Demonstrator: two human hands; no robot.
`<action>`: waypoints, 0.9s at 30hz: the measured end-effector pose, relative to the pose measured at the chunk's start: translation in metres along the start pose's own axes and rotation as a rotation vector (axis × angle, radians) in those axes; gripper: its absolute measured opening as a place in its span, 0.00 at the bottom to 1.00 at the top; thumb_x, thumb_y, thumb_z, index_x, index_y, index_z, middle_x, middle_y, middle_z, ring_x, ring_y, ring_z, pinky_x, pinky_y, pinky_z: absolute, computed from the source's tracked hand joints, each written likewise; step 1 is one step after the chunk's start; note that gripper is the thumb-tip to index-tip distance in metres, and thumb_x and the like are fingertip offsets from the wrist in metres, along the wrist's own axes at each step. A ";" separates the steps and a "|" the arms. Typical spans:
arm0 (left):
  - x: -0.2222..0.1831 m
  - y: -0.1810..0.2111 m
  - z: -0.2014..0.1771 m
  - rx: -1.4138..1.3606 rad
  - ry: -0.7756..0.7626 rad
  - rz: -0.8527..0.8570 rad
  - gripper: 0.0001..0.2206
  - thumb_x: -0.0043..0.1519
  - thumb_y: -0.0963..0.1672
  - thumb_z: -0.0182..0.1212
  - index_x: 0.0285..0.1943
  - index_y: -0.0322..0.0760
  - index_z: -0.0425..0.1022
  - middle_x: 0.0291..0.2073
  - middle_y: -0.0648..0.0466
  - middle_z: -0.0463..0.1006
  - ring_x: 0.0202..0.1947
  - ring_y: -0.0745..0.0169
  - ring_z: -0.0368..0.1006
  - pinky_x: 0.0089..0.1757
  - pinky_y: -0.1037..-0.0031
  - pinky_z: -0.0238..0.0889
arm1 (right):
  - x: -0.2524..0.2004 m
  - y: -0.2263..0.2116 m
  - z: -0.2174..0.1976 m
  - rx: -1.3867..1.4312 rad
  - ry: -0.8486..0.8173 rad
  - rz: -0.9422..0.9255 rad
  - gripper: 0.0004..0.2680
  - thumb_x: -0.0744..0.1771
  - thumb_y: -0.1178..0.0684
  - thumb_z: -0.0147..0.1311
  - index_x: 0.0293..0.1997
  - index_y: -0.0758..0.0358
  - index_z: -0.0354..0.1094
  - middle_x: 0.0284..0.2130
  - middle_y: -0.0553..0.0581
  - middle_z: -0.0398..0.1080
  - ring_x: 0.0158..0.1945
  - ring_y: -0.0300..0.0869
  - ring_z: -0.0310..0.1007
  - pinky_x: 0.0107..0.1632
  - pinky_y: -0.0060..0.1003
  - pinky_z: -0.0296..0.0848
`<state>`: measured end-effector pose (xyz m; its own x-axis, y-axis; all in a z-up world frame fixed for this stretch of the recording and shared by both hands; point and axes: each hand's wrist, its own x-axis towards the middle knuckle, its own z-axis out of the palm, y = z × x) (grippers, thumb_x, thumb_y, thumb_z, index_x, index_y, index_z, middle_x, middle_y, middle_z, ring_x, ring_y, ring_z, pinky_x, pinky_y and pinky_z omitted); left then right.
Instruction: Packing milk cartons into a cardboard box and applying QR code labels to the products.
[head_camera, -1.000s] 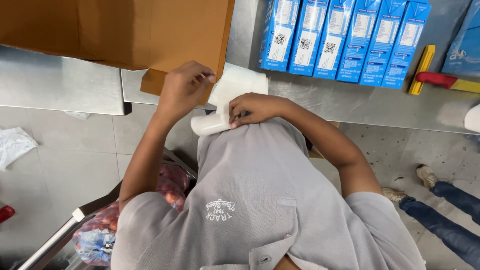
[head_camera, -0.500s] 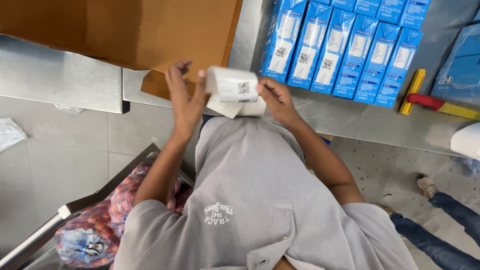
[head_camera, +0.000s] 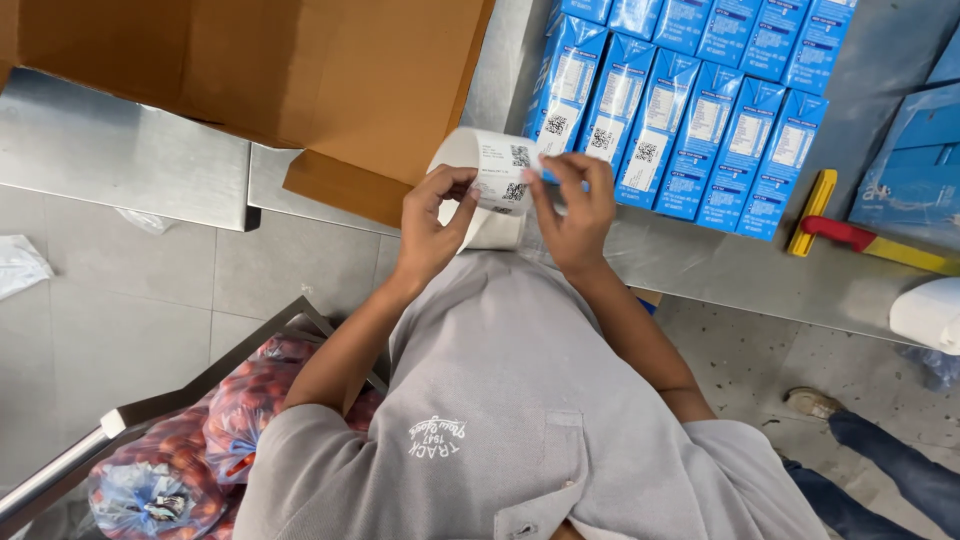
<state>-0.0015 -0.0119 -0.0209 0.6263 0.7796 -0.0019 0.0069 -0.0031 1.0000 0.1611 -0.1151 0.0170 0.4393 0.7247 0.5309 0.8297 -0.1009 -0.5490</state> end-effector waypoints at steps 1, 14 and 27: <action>0.000 0.005 0.001 0.001 -0.004 0.001 0.06 0.66 0.35 0.61 0.50 0.25 0.76 0.39 0.52 0.77 0.40 0.68 0.73 0.46 0.76 0.69 | 0.000 -0.003 -0.001 -0.001 0.004 0.002 0.09 0.66 0.58 0.67 0.48 0.66 0.75 0.39 0.60 0.71 0.42 0.45 0.71 0.44 0.37 0.71; -0.001 0.040 0.006 0.520 -0.052 0.369 0.11 0.61 0.34 0.62 0.52 0.29 0.77 0.36 0.48 0.74 0.37 0.48 0.71 0.40 0.62 0.67 | 0.014 -0.011 -0.008 0.057 -0.240 -0.272 0.08 0.65 0.64 0.65 0.46 0.73 0.76 0.37 0.59 0.74 0.40 0.47 0.75 0.41 0.38 0.75; 0.005 0.012 -0.021 0.348 0.058 0.017 0.13 0.60 0.35 0.62 0.54 0.28 0.75 0.38 0.49 0.77 0.36 0.54 0.79 0.40 0.66 0.73 | 0.000 0.112 0.019 0.806 0.137 0.801 0.03 0.69 0.62 0.56 0.39 0.67 0.76 0.31 0.57 0.76 0.32 0.40 0.78 0.33 0.30 0.73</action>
<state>-0.0145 0.0052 -0.0093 0.5830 0.8121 0.0249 0.2686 -0.2215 0.9374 0.2480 -0.1135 -0.0566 0.8171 0.5639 -0.1197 -0.1459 0.0014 -0.9893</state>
